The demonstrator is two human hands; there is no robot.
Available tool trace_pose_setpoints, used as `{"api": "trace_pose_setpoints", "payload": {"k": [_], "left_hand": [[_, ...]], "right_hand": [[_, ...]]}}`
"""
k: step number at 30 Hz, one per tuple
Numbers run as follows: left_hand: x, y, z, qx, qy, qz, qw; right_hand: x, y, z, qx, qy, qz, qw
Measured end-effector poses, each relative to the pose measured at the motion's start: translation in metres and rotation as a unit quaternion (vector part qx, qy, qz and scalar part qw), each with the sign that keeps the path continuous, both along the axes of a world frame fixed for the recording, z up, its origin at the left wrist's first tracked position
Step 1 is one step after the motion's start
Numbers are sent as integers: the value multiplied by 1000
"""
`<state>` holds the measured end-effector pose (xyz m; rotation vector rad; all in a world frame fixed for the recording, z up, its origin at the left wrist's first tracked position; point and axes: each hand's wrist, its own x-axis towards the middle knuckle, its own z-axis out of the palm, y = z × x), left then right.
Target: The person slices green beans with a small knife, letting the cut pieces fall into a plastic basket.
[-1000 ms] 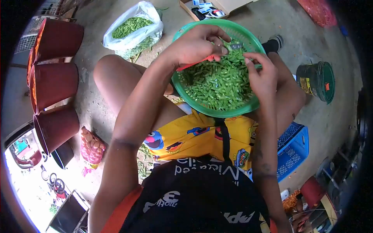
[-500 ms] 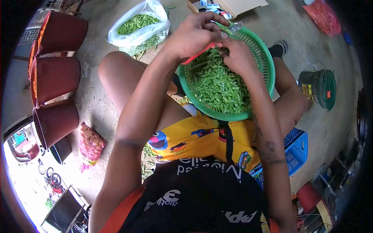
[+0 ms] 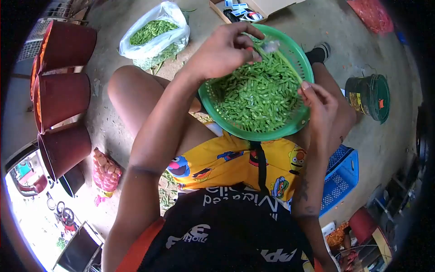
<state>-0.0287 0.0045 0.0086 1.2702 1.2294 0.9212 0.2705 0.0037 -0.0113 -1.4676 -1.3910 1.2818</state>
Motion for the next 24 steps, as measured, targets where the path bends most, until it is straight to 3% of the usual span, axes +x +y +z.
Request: {"api": "trace_pose_setpoints", "payload": {"k": [4,6,8,13,18,24], "left_hand": [[27,-2,-8,-26,-106,-61,992],[37,-3,-9,-26,-75,-81,994],[44,-3,-11,-38,-45,-131,990],[49,-3,-13,-42,-27,-149,988],[22,4,-13,-71,-122,-122,982],[54,-11,-9,-37,-26,-169,984]], "right_hand": [[13,-32,2,-71,117,-46,990],[17,-43,2,-104,146,-57,982],[23,-52,0,-98,142,-44,984],[29,-65,-5,-105,152,-48,982],[43,-68,-2,-113,143,-74,981],[33,-70,-5,-105,157,-61,980]]}}
